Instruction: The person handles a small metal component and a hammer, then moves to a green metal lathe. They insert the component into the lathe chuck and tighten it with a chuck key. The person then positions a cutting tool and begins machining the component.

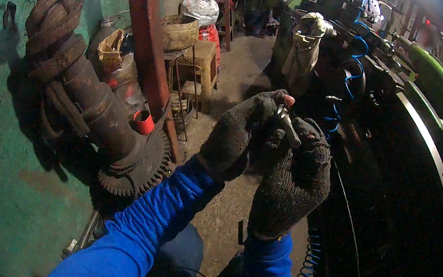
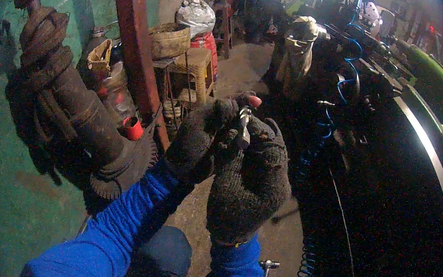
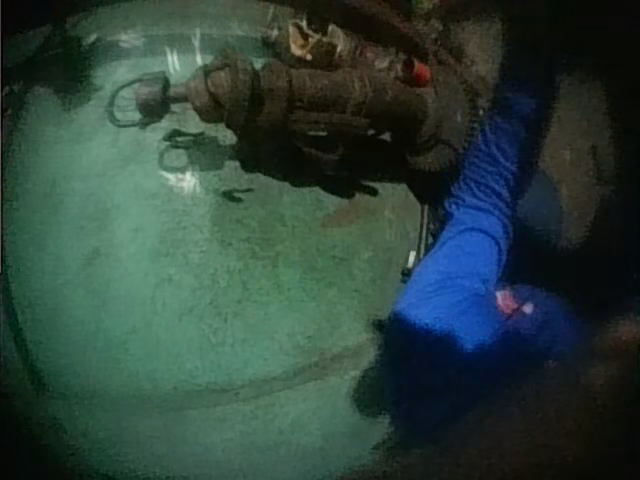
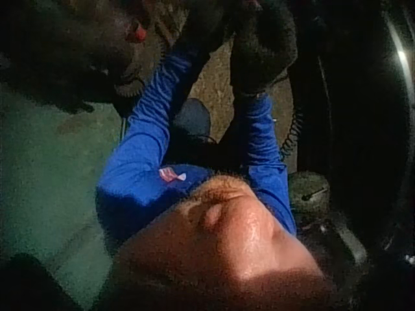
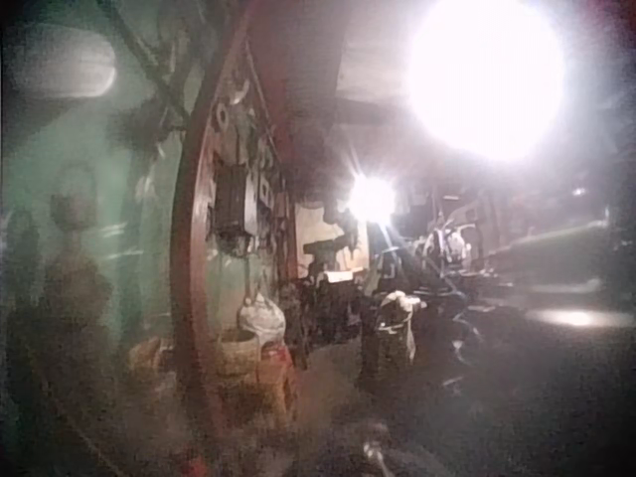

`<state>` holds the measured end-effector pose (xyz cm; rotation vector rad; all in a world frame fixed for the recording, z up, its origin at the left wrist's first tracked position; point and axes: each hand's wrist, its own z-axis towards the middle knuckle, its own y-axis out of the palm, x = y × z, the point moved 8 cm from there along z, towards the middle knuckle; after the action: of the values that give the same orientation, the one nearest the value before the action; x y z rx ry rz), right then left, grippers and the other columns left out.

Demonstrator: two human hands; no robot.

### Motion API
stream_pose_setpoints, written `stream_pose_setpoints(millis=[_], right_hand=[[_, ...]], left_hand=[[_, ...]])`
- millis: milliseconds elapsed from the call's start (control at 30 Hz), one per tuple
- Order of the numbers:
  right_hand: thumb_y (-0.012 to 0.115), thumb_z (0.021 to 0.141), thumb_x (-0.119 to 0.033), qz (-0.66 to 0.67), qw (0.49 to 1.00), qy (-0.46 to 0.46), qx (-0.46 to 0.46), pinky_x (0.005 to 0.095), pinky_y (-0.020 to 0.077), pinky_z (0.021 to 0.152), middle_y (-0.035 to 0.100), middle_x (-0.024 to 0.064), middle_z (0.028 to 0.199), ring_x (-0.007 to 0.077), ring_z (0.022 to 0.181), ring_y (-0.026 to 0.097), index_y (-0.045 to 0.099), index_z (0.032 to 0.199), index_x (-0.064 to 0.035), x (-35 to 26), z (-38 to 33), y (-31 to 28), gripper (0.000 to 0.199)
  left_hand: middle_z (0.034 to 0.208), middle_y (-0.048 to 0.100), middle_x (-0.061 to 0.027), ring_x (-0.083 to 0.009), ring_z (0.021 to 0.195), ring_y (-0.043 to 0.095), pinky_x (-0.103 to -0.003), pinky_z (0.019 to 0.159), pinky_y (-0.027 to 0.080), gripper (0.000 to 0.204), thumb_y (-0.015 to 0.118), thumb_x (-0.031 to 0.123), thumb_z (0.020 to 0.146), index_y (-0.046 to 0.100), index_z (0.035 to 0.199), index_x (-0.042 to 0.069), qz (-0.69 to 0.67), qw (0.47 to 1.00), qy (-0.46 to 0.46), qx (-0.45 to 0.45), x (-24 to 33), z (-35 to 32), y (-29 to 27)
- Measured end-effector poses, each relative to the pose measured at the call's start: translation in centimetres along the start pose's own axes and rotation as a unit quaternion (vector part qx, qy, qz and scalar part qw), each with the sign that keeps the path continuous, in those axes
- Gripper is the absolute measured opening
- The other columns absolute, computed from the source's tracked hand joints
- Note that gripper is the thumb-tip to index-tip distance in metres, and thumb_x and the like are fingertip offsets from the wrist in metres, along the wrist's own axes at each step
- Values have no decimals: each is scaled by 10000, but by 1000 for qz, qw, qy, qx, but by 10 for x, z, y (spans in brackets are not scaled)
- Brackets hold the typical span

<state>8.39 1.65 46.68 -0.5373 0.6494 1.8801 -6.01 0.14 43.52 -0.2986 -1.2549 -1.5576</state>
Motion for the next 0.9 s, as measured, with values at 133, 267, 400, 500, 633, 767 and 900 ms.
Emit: stream_pose_setpoints(millis=[133,267,400,500,633,767,900], right_hand=[[806,950,4,-6,1000,-2,1,341,549,1015,740,119,1227,189,1122,705,726,1225,31,-1,0,-1,287],[807,948,5,11,1000,-13,-11,334,551,1010,742,111,1203,178,1110,704,727,1204,24,2,0,-1,269],[806,942,15,15,999,9,-27,312,570,955,747,100,1165,165,1058,713,730,1177,23,9,-4,4,248],[809,938,16,32,998,29,-45,301,582,914,749,96,1146,156,1025,718,732,1162,27,7,-7,9,238],[818,927,14,58,995,67,-38,300,582,906,747,96,1137,151,1019,717,737,1148,27,12,-12,12,236],[822,912,20,15,999,16,-50,313,576,929,744,102,1137,162,1039,713,741,1139,27,5,-10,13,241],[809,911,27,70,995,56,-39,324,573,949,743,107,1143,175,1055,714,742,1139,31,12,-10,13,237]], left_hand=[[1244,707,-87,-153,1106,707,-317,971,615,388,495,208,1165,563,1483,-2,38,999,27,-25,-7,-6,-4],[1219,711,-86,-145,1111,703,-306,979,607,377,541,161,1145,558,1485,0,-68,997,-19,-36,-12,-6,-11],[1174,715,-80,-127,1086,694,-289,986,586,383,580,163,1132,562,1474,-9,7,1000,3,-28,-6,-10,-10],[1170,713,-76,-116,1060,683,-284,978,573,402,621,201,1118,577,1455,-13,186,977,93,-50,5,-8,-19],[1220,698,-68,-108,1039,672,-280,964,566,426,667,225,1095,592,1436,-20,317,930,176,-62,22,-11,-5],[1233,683,-54,-104,1042,670,-272,955,573,435,692,207,1076,595,1436,-17,268,950,150,-58,17,-9,-14],[1195,682,-44,-98,1054,670,-262,942,590,463,725,177,1049,585,1448,-12,156,982,89,-61,4,-7,-20]])
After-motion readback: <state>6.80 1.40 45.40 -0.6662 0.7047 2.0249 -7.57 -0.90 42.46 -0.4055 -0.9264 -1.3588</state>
